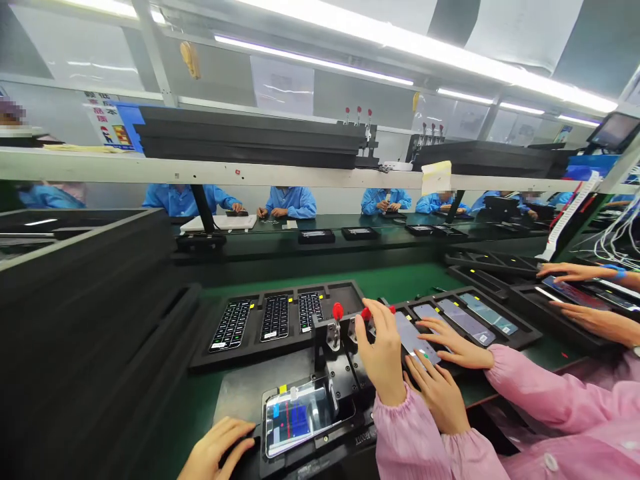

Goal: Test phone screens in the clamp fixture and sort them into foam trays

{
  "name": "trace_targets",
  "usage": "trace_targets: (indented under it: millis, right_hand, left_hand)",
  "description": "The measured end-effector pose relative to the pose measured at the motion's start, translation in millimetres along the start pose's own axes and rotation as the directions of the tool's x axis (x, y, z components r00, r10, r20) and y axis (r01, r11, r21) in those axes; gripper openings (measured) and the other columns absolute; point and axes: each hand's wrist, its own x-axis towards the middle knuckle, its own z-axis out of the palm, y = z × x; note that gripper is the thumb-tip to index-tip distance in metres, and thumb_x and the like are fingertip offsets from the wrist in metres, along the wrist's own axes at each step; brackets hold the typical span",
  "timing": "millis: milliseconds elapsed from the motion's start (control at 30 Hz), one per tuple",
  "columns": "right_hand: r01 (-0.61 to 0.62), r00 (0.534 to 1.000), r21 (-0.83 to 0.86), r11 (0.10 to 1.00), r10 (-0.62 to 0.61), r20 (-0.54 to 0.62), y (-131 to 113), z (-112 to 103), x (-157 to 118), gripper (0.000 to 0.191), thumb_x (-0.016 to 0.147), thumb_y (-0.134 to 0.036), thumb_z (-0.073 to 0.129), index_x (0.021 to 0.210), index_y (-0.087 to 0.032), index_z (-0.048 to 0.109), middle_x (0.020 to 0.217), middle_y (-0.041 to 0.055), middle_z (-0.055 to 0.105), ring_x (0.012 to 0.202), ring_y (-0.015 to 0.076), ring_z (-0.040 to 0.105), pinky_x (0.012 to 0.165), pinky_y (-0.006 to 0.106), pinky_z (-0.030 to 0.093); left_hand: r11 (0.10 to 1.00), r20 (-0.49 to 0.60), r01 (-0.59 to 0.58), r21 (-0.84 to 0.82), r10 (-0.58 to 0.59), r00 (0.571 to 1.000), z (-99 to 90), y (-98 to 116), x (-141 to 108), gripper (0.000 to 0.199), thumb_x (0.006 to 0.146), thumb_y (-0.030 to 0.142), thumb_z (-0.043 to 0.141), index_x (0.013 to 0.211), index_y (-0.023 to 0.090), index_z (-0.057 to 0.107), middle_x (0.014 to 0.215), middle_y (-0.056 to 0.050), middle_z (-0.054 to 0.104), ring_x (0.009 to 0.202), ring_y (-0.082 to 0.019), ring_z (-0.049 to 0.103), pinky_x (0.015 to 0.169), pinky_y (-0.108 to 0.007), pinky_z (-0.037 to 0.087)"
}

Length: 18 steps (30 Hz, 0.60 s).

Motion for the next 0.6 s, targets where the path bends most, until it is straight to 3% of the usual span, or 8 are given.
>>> trace_targets:
  millis: [167,400,600]
  right_hand:
    - [-0.038,0.998,-0.022,0.999,0.037,-0.042,-3.7,-6.6,7.3,0.04,0.089,-0.022,0.03,0.125,-0.026,0.05,0.117,0.0023,0.06,0.112,0.0247,0.05,0.079,0.036,0.043]
    - [-0.039,0.997,0.066,0.997,0.043,-0.058,-8.2,-46.0,36.9,0.038,0.09,-0.029,0.033,0.124,-0.03,0.051,0.121,0.0008,0.056,0.115,0.0248,0.047,0.086,0.036,0.043]
    - [-0.288,0.941,0.134,0.948,0.306,-0.141,-54.0,-55.1,69.0,0.042,0.088,-0.03,0.039,0.129,-0.027,0.047,0.13,0.006,0.048,0.116,0.0297,0.046,0.088,0.044,0.042]
  left_hand:
    - [0.997,-0.019,-0.033,-0.066,0.032,0.999,7.4,10.6,14.5,0.018,0.086,0.039,0.049,0.09,0.032,0.064,0.081,0.001,0.069,0.077,-0.02,0.066,0.07,-0.029,0.057]
    - [0.992,0.012,-0.055,-0.117,0.057,0.998,26.9,23.1,26.9,0.019,0.087,0.038,0.047,0.091,0.028,0.063,0.084,-0.001,0.069,0.078,-0.019,0.065,0.071,-0.03,0.056]
    - [0.999,0.035,-0.025,-0.038,0.027,0.999,12.9,25.9,29.9,0.017,0.087,0.037,0.047,0.092,0.029,0.062,0.092,-0.003,0.068,0.087,-0.02,0.065,0.075,-0.03,0.057]
